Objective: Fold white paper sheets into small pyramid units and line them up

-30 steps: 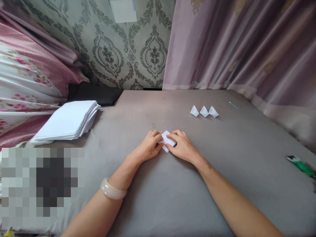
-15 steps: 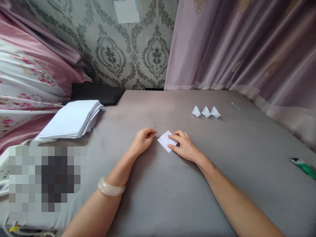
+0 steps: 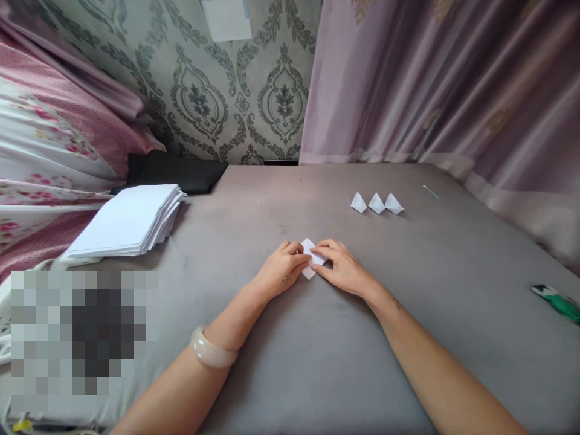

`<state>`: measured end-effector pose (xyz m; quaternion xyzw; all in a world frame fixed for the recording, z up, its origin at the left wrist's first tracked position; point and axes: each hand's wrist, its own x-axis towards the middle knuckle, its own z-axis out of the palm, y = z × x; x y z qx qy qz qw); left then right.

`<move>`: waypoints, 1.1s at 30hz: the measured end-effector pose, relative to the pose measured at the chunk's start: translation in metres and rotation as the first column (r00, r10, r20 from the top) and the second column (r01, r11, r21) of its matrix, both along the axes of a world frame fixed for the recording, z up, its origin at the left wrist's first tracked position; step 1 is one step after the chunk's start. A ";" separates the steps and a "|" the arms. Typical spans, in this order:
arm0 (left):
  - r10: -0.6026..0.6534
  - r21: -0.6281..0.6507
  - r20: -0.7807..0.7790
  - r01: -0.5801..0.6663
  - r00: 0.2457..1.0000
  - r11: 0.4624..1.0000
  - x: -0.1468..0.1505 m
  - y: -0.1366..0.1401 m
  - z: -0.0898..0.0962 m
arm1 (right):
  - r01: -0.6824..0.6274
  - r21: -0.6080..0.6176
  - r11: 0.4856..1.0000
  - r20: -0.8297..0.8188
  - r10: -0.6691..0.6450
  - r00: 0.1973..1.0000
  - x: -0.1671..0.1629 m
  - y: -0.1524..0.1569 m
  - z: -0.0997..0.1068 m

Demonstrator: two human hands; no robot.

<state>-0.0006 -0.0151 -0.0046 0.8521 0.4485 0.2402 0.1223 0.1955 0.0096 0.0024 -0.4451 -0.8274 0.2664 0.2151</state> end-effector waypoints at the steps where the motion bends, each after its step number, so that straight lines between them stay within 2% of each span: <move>1: -0.001 -0.005 -0.004 0.001 1.000 1.000 0.000 -0.001 0.001 | -0.004 -0.033 0.999 -0.034 0.003 0.999 0.002 0.002 0.000; 3: -0.001 -0.013 -0.003 0.001 1.000 1.000 -0.001 -0.001 0.002 | 0.031 -0.108 0.994 -0.118 -0.044 0.992 0.005 0.005 -0.001; 5: 0.005 -0.020 0.001 -0.005 1.000 1.000 0.000 -0.002 0.003 | 0.119 -0.161 0.980 -0.181 -0.148 0.972 0.005 0.008 -0.003; 8: 0.010 -0.032 -0.004 -0.010 1.000 0.999 0.001 -0.003 0.005 | 0.224 -0.119 0.967 -0.167 -0.242 0.956 0.000 0.007 -0.007; 12: 0.006 -0.035 -0.011 -0.006 1.000 0.999 0.001 -0.004 0.007 | 0.199 -0.018 0.980 -0.058 -0.200 0.978 -0.003 0.003 -0.009; 16: 0.003 -0.034 -0.014 -0.003 1.000 0.999 -0.001 -0.005 0.005 | 0.218 0.000 0.976 -0.002 -0.218 0.976 0.004 0.004 -0.013; 21: -0.003 0.006 -0.065 0.003 0.998 1.000 -0.001 -0.006 0.005 | 0.244 -0.003 0.970 -0.039 -0.243 0.969 0.013 0.010 -0.018; 26: -0.008 0.055 -0.170 0.017 0.985 0.998 0.005 -0.009 0.011 | 0.275 -0.008 0.961 -0.126 -0.274 0.953 0.010 0.007 -0.008; 30: 0.008 0.023 -0.244 -0.002 0.970 1.000 0.011 -0.014 0.017 | 0.225 0.070 0.972 -0.249 -0.201 0.947 0.001 -0.004 0.002; 33: 0.023 -0.004 -0.259 -0.025 0.966 1.000 0.012 -0.015 0.019 | 0.174 0.043 0.984 -0.261 -0.157 0.952 -0.005 -0.006 0.001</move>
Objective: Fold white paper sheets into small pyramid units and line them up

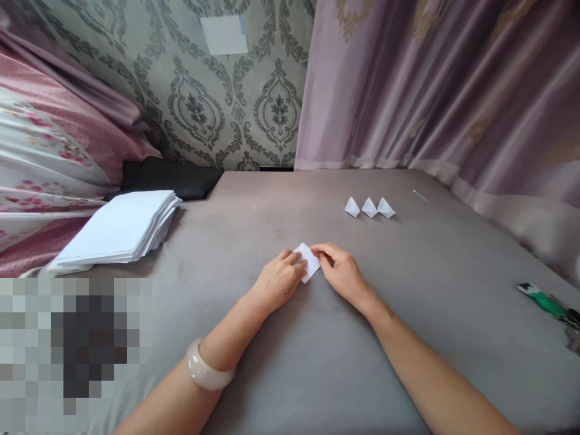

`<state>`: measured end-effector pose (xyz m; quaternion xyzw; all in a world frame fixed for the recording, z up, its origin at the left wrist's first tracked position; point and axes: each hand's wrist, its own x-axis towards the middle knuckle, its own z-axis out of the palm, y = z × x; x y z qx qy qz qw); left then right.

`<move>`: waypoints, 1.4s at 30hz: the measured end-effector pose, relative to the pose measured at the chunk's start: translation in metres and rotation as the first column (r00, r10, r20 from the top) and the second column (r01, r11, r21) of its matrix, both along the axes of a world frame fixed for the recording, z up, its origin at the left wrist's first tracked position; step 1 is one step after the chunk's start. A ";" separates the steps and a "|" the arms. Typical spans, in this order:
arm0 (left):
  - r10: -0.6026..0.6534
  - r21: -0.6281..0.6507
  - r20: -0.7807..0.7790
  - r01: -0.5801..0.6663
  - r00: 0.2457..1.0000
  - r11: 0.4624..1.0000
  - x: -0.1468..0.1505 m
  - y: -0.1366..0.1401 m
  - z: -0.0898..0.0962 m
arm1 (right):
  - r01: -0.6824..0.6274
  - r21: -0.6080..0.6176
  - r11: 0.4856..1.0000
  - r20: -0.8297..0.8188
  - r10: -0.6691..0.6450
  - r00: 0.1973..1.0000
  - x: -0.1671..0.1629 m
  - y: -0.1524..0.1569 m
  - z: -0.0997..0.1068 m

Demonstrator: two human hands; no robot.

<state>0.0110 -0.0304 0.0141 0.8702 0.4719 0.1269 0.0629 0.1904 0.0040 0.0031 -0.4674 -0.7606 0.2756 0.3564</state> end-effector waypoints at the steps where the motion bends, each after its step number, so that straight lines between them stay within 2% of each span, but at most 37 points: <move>1: 0.003 -0.003 0.008 -0.003 1.000 1.000 -0.001 0.000 0.000 | 0.000 -0.036 0.999 -0.002 0.000 1.000 -0.001 0.001 -0.002; 4: -0.003 -0.012 0.072 0.004 0.997 1.000 -0.004 0.001 -0.001 | 0.016 -0.138 0.990 -0.002 -0.016 1.000 0.000 0.008 -0.007; 6: 0.006 -0.030 0.115 -0.003 0.993 1.000 -0.006 0.002 -0.003 | 0.021 -0.143 0.989 0.010 -0.020 1.000 -0.001 0.009 -0.008; 9: 0.071 -0.048 0.161 -0.064 0.984 0.997 -0.005 0.002 -0.008 | 0.015 -0.014 1.000 0.033 -0.015 0.999 -0.005 0.002 -0.004; 11: 0.106 -0.038 0.211 -0.100 0.972 0.994 -0.004 0.003 -0.012 | -0.042 0.090 0.995 0.078 0.035 0.996 -0.011 -0.005 -0.001; 13: 0.118 -0.045 0.291 -0.109 0.949 0.993 -0.008 0.007 -0.015 | -0.119 0.130 0.984 0.185 0.094 0.978 -0.015 -0.012 0.000; 16: 0.153 -0.158 0.459 -0.089 0.875 0.983 -0.025 0.018 -0.017 | -0.168 0.128 0.977 0.345 0.115 0.931 -0.018 -0.017 0.000; 18: 0.279 -0.191 0.550 -0.207 0.787 0.959 -0.041 0.026 -0.014 | -0.159 0.125 0.979 0.392 0.099 0.915 -0.018 -0.017 -0.001; 19: 0.326 -0.160 0.559 -0.286 0.762 0.945 -0.049 0.028 -0.012 | -0.154 0.121 0.981 0.407 0.093 0.909 -0.018 -0.017 -0.001; 20: 0.343 -0.128 0.541 -0.327 0.768 0.936 -0.055 0.030 -0.010 | -0.150 0.116 0.982 0.419 0.089 0.904 -0.018 -0.016 -0.001; 21: 0.313 -0.101 0.503 -0.304 0.805 0.947 -0.059 0.030 -0.007 | -0.150 0.114 0.982 0.427 0.088 0.900 -0.018 -0.016 -0.001; 24: 0.112 -0.036 0.339 -0.106 0.934 0.994 -0.060 0.022 -0.004 | -0.165 0.126 0.978 0.435 0.094 0.896 -0.018 -0.017 0.000; 27: -0.013 0.010 0.168 0.011 0.986 1.000 -0.054 0.010 -0.008 | -0.166 0.140 0.976 0.431 0.091 0.898 -0.019 -0.017 0.001; 31: -0.042 0.073 0.003 0.042 0.999 0.996 -0.053 0.001 -0.012 | -0.169 0.147 0.975 0.425 0.092 0.900 -0.019 -0.016 -0.001; 36: -0.055 0.055 -0.120 0.062 0.991 0.997 -0.056 0.000 -0.006 | -0.223 0.156 0.962 0.347 0.158 0.924 -0.011 -0.009 -0.006; 40: -0.010 0.048 -0.166 0.019 0.986 0.999 -0.052 0.001 0.001 | -0.347 0.141 0.927 0.412 0.264 0.872 -0.004 -0.014 -0.001; 42: -0.054 0.041 -0.122 0.059 0.991 0.997 -0.051 0.004 0.003 | -0.382 0.131 0.915 0.470 0.282 0.836 -0.002 -0.019 0.006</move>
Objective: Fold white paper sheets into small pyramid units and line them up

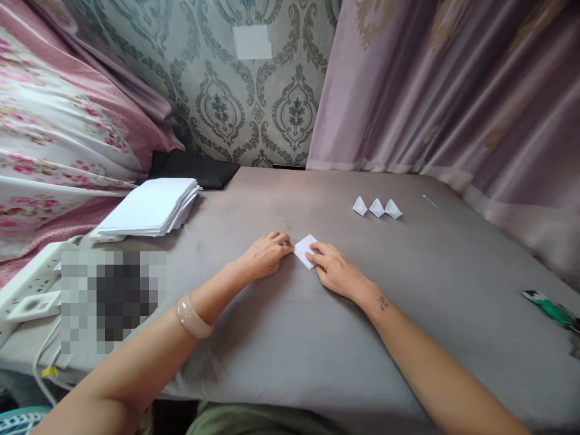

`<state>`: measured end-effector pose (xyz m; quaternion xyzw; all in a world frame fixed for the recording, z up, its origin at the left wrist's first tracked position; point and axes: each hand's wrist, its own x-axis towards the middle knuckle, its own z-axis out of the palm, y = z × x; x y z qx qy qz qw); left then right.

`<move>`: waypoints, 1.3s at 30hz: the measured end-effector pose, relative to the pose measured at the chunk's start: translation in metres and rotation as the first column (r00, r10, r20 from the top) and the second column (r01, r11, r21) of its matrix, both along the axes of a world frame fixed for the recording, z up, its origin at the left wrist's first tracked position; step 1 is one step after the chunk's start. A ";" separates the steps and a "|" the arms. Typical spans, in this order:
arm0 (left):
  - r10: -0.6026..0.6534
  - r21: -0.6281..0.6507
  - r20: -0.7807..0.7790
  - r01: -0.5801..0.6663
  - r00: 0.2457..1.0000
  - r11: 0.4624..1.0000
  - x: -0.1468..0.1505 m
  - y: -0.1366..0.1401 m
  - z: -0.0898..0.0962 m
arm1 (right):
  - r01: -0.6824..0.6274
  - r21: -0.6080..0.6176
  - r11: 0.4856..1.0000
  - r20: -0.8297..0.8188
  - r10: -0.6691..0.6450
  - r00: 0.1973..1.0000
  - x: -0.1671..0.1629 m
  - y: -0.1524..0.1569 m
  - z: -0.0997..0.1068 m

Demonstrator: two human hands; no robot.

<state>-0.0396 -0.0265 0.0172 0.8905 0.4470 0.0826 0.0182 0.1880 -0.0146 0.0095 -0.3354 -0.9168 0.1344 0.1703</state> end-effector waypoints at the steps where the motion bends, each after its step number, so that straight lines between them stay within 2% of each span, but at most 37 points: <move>1: -0.037 -0.006 0.045 0.037 0.998 0.999 0.001 0.002 0.001 | -0.007 0.002 1.000 0.023 0.007 1.000 0.000 -0.001 0.004; 4: -0.112 -0.053 0.211 0.126 0.971 0.991 0.004 0.012 0.002 | -0.041 -0.043 0.998 0.052 0.043 0.998 0.001 0.002 0.014; 7: -0.071 -0.149 0.293 0.119 0.953 0.982 0.008 0.022 0.001 | -0.080 -0.152 0.985 -0.001 0.081 0.997 0.005 0.016 0.014; 9: -0.030 -0.190 0.311 0.093 0.950 0.977 0.009 0.026 0.000 | -0.017 -0.190 0.982 -0.073 0.003 0.997 0.008 0.024 0.007; 12: 0.002 -0.195 0.355 0.072 0.935 0.978 0.010 0.027 -0.004 | 0.059 -0.142 0.988 -0.176 -0.084 0.981 0.010 0.025 -0.005; 15: 0.019 -0.168 0.409 0.055 0.912 0.984 0.009 0.024 -0.011 | 0.090 -0.073 0.993 -0.166 -0.101 0.981 0.011 0.018 -0.010; 23: 0.070 -0.156 0.470 0.005 0.880 0.988 0.008 0.016 -0.018 | 0.168 -0.101 0.981 -0.141 -0.181 0.973 0.018 0.009 0.000; 29: 0.251 -0.222 0.475 -0.161 0.843 0.962 0.014 0.012 -0.016 | 0.248 -0.164 0.955 -0.192 -0.278 0.941 0.022 0.015 -0.004; 34: 0.455 -0.386 0.473 -0.286 0.754 0.877 0.021 0.012 -0.011 | 0.328 -0.200 0.923 -0.200 -0.366 0.909 0.019 0.018 -0.006; 39: 0.524 -0.426 0.458 -0.339 0.718 0.838 0.025 0.012 -0.009 | 0.396 -0.236 0.888 -0.198 -0.442 0.875 0.014 0.019 -0.008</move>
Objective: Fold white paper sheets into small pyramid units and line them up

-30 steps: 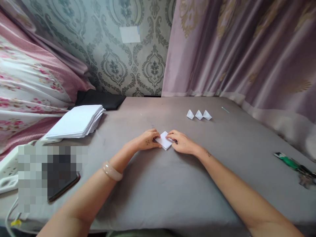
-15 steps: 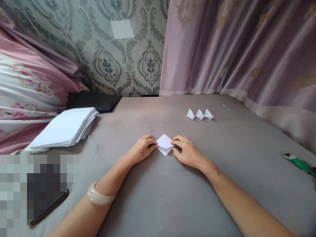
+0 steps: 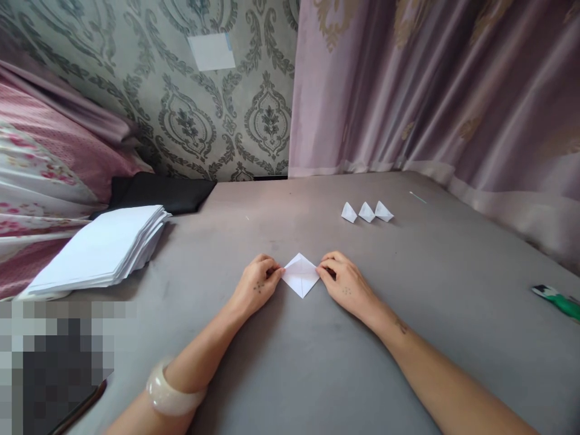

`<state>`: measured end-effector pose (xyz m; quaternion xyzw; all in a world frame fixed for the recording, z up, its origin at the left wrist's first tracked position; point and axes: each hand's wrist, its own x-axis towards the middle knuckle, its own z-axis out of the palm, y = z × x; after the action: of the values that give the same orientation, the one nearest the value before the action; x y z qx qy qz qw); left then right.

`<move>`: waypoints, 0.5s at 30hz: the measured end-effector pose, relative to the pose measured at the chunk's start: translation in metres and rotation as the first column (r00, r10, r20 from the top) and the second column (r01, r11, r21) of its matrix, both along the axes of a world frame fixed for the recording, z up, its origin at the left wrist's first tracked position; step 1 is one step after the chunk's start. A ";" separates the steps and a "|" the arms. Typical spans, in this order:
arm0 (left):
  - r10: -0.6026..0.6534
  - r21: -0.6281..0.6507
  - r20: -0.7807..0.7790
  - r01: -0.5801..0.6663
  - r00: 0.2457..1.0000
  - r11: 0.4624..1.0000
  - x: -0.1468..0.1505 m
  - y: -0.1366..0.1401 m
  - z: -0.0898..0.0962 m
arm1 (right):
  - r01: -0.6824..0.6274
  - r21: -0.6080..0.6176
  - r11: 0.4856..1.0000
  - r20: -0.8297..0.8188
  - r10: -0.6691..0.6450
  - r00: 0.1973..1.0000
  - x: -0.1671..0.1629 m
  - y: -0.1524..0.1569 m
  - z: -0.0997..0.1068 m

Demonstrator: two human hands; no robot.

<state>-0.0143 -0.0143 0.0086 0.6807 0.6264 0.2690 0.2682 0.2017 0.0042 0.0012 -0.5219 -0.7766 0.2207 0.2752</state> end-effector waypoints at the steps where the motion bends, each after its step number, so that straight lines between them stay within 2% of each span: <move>1: 0.009 -0.001 -0.002 -0.009 1.000 1.000 0.001 0.000 0.001 | 0.011 -0.003 1.000 -0.005 -0.011 1.000 -0.001 0.000 -0.001; 8: 0.073 -0.039 -0.043 -0.075 0.996 0.996 0.005 0.002 0.007 | 0.064 -0.008 0.998 -0.004 -0.064 0.998 -0.004 0.002 -0.003; 15: 0.058 -0.010 -0.050 -0.059 0.997 0.998 0.004 0.002 0.000 | 0.101 -0.027 0.995 0.015 -0.101 0.995 -0.007 0.004 -0.004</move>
<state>-0.0099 -0.0120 0.0088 0.6670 0.6541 0.2561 0.2483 0.1948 0.0085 -0.0024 -0.5657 -0.7479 0.2138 0.2735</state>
